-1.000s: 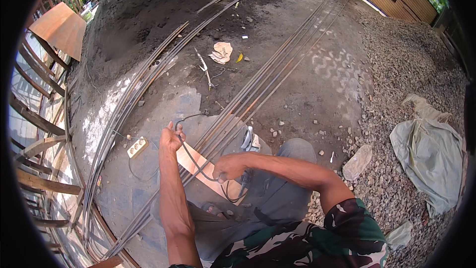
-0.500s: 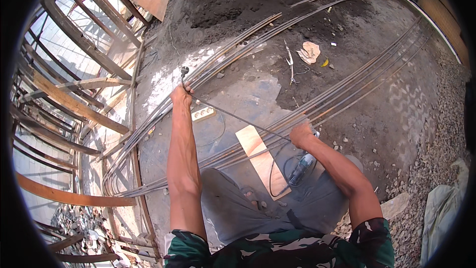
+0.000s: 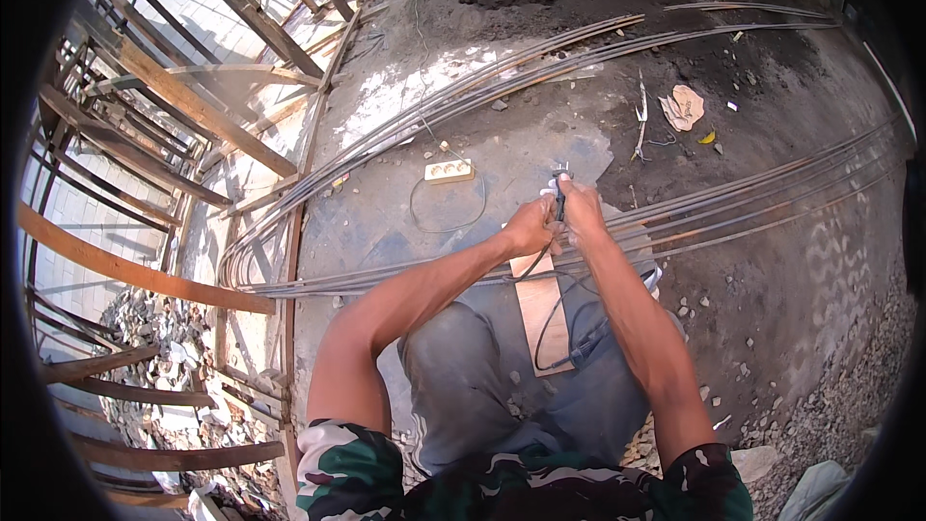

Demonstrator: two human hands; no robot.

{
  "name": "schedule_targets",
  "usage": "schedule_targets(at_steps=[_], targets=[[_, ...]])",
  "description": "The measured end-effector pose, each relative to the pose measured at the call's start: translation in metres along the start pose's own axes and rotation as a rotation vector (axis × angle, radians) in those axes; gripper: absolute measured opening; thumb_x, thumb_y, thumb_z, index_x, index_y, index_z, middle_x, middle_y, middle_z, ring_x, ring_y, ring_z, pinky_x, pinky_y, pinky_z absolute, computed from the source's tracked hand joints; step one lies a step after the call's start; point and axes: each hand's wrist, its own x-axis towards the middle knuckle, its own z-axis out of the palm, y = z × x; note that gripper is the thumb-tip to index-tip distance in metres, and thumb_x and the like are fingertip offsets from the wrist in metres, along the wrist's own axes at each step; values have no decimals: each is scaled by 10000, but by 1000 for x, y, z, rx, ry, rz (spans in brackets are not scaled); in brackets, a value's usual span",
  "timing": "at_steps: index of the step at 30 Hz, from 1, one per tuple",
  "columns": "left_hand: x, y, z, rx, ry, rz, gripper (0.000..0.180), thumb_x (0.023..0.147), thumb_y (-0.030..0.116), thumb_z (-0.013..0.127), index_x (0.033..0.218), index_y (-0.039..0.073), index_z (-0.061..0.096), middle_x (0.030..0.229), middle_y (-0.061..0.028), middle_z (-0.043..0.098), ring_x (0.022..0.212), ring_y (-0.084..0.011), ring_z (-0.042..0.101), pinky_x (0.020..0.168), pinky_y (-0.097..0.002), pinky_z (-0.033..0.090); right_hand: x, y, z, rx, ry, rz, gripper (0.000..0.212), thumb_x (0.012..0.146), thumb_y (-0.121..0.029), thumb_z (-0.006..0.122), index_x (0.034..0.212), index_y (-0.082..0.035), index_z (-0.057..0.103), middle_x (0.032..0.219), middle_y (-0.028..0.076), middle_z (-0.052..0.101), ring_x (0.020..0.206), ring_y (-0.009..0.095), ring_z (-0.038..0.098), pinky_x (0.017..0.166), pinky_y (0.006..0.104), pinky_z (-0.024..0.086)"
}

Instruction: The person measures a length of rebar using a measuring tape while sitting on the ground, then handles an angle grinder and moves the rebar bars.

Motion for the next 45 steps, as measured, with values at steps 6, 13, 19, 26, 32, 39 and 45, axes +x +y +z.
schedule_targets(at_steps=[6,13,19,26,32,39,45], targets=[[-4,-48,-45,326,-340,154,314,894,316,621,1029,33,623,948,-180,678,910,-327,650,772,-418,488,26,-4,-29,-335,166,-151,283,971,-262,502,1017,14,544,699,78,619,542,139,543,468,289,409],[24,-273,-180,684,220,-270,511,747,220,764,1192,35,591,1114,-174,632,1044,-339,609,870,-423,506,44,-5,-39,-1107,260,-286,228,921,-233,559,926,-19,635,700,112,653,573,178,582,544,341,433],[107,-365,-223,726,544,-362,734,690,196,808,1324,69,461,1324,-152,473,1242,-318,456,955,-476,451,71,19,-19,-1361,255,-446,238,861,-255,633,913,-23,637,688,209,596,670,415,581,622,428,447],[130,-411,-208,590,314,-235,740,655,219,825,1297,84,482,1299,-126,483,1247,-308,432,1003,-488,388,138,69,97,-1658,22,-244,228,847,-259,641,838,-31,633,758,212,634,726,403,615,652,465,468],[66,-417,-166,304,587,-262,537,627,196,821,1096,86,584,1092,-93,552,1080,-299,491,889,-451,405,223,141,181,-1880,-261,-336,212,828,-246,654,898,-47,672,882,179,647,798,375,641,688,457,503],[62,-420,-158,203,751,-210,498,601,185,817,1047,101,613,1016,-79,555,1012,-306,498,835,-434,398,281,180,221,-2122,-461,-477,155,824,-157,585,897,-64,687,940,167,654,822,316,672,705,422,540],[65,-424,-153,173,799,-181,519,586,195,821,1051,121,603,1021,-68,553,1010,-320,502,822,-451,403,294,202,230,-2259,-632,-634,133,807,-123,571,833,-47,677,914,140,643,818,277,675,676,385,548]])
